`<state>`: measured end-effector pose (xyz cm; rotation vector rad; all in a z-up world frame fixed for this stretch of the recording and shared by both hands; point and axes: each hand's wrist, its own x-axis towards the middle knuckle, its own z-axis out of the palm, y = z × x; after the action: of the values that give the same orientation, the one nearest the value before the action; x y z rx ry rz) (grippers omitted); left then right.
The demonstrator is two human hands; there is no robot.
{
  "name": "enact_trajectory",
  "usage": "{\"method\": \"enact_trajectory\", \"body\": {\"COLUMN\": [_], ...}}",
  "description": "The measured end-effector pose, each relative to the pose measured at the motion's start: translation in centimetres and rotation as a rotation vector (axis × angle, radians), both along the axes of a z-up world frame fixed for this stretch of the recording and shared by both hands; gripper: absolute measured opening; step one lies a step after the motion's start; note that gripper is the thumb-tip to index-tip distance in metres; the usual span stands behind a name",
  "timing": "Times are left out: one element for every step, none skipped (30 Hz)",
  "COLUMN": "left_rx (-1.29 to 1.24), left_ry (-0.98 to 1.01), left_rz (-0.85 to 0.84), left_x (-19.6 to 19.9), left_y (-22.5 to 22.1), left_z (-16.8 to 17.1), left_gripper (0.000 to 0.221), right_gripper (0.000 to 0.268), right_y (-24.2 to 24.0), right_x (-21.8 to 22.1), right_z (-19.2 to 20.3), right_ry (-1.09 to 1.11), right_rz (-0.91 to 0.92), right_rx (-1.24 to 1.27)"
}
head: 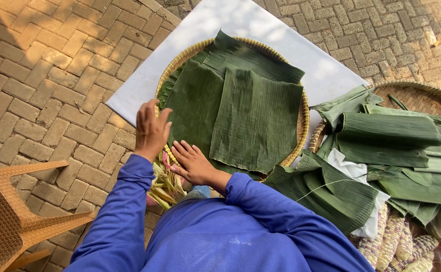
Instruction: Fold and organize banana leaves in preparation for food wrapping.
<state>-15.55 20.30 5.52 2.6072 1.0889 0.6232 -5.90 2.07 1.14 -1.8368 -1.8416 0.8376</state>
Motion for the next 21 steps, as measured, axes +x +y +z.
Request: {"method": "enact_trajectory", "body": {"left_rx": [0.146, 0.292, 0.289, 0.261, 0.246, 0.255, 0.163, 0.071, 0.077, 0.088, 0.093, 0.093, 0.092, 0.091, 0.093, 0.088, 0.082, 0.085, 0.115, 0.145, 0.139], "left_ry": [0.050, 0.100, 0.102, 0.171, 0.231, 0.224, 0.246, 0.268, 0.266, 0.362, 0.464, 0.468, 0.474, 0.480, 0.480, 0.348, 0.215, 0.213, 0.138, 0.063, 0.063], "left_rz": [-0.147, -0.295, -0.293, -0.349, -0.408, -0.408, -0.431, -0.453, -0.455, -0.408, -0.360, -0.361, -0.298, -0.235, -0.233, -0.217, -0.201, -0.201, -0.091, 0.019, 0.018], "left_x": [0.5, 1.0, 1.5, 2.1, 3.3, 3.5, 3.6, 3.8, 4.3, 4.9, 4.9, 5.2, 5.9, 6.6, 7.0, 7.3, 7.9, 7.9, 7.9, 7.8, 7.7], "left_y": [-0.2, -0.4, -0.5, -0.7, -0.2, -0.1, -0.2, -0.3, -0.7, -1.0, -1.7, -2.3, -2.4, -2.4, -1.5, -0.5, 0.5, 2.3, 3.7, 5.1, 5.8], "left_z": [-0.7, -1.5, -2.5, -3.5, -4.3, -5.4, -6.6, -7.8, -6.9, -6.1, -5.5, -3.8, -2.0, -0.1, -0.3, -0.5, -0.7, 0.1, 0.8, 1.4, 1.1], "left_gripper": [0.052, 0.055, 0.055, 0.061, 0.067, 0.067, 0.071, 0.076, 0.076, 0.082, 0.089, 0.089, 0.081, 0.074, 0.074, 0.050, 0.026, 0.026, 0.028, 0.031, 0.031], "right_gripper": [0.079, 0.077, 0.077, 0.071, 0.064, 0.064, 0.047, 0.033, 0.033, 0.033, 0.033, 0.033, 0.045, 0.059, 0.059, 0.064, 0.068, 0.068, 0.068, 0.068, 0.068], "right_y": [0.1, 0.2, 0.4, 0.5, 1.2, 1.6, 1.6, 1.6, 2.3, 3.0, 3.3, 3.5, 4.3, 5.2, 5.3, 5.5, 5.6, 5.9, 5.7, 5.5, 5.4], "right_x": [0.0, 0.0, 0.5, 0.9, 2.0, 3.0, 3.8, 4.7, 6.6, 8.5, 9.9, 11.2, 12.9, 14.7, 15.3, 16.0, 16.8, 16.8, 16.7, 16.7, 16.6], "right_z": [-0.2, -0.4, -0.5, -0.6, -0.5, 0.3, 1.1, 1.9, 2.1, 2.3, 2.3, 2.6, 3.0, 3.5, 2.8, 2.2, 1.5, 1.3, 1.0, 0.6, 0.6], "right_ry": [0.002, 0.003, 0.005, 0.025, 0.034, 0.025, 0.097, 0.168, 0.164, 0.057, -0.043, -0.040, -0.271, -0.502, -0.502, -0.518, -0.533, -0.534, -0.578, -0.622, -0.623], "right_rz": [0.006, 0.013, 0.016, 0.052, 0.086, 0.085, 0.018, -0.045, -0.048, -0.184, -0.317, -0.318, -0.377, -0.433, -0.432, -0.462, -0.492, -0.493, -0.486, -0.479, -0.477], "right_rx": [-0.019, -0.039, -0.042, 0.091, 0.234, 0.240, 0.071, -0.099, -0.094, 0.086, 0.261, 0.260, 0.284, 0.307, 0.310, 0.154, -0.002, 0.001, -0.023, -0.047, -0.052]}}
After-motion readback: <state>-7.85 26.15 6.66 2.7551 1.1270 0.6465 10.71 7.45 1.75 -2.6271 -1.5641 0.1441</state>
